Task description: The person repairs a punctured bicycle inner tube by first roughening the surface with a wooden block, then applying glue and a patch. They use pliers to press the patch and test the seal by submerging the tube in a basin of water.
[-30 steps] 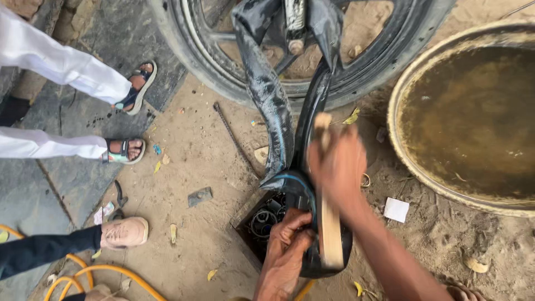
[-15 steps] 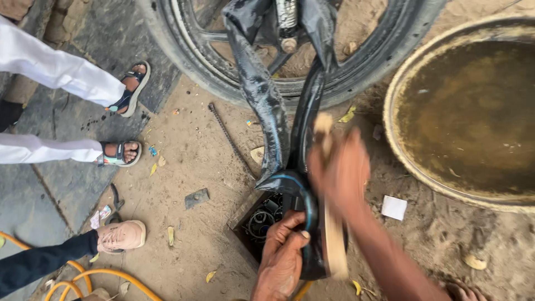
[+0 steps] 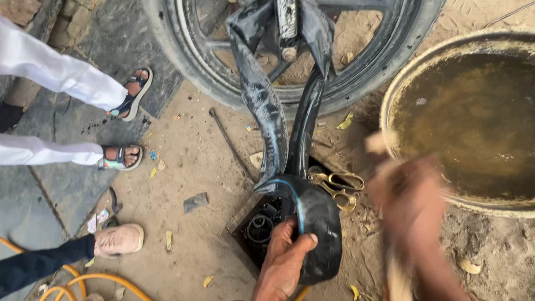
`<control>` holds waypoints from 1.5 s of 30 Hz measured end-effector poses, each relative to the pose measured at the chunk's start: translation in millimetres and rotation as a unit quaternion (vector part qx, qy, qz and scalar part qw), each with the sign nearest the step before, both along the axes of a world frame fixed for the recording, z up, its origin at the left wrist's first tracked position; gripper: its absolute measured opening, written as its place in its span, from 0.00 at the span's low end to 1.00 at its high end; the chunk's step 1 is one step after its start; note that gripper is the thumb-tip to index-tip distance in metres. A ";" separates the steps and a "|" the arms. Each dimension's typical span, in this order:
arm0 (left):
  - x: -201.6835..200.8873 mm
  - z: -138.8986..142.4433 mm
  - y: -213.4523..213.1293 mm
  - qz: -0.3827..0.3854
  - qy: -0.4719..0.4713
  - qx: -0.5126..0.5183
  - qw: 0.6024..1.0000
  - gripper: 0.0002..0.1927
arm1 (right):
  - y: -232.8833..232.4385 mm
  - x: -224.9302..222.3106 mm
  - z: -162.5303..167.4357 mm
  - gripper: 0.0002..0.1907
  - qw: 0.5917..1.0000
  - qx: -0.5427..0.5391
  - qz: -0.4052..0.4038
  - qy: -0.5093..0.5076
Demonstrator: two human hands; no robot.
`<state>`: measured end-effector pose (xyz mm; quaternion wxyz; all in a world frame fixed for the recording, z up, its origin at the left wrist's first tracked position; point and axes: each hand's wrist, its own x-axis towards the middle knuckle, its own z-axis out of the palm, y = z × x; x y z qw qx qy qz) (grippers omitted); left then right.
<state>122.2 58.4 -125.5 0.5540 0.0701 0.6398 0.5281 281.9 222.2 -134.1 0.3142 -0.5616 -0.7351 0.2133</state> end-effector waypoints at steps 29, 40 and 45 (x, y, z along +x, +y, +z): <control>-38.8 -44.7 36.6 -0.037 0.030 0.133 0.990 0.23 | 16.1 70.0 52.8 0.25 0.786 -0.302 0.432 0.322; -36.1 -84.4 4.6 0.020 -0.007 0.117 0.993 0.21 | 96.1 93.1 256.0 0.24 0.742 0.105 0.220 0.625; -41.8 -95.1 8.3 -0.008 -0.004 0.122 0.992 0.19 | 104.0 95.0 246.7 0.25 0.712 0.175 0.251 0.632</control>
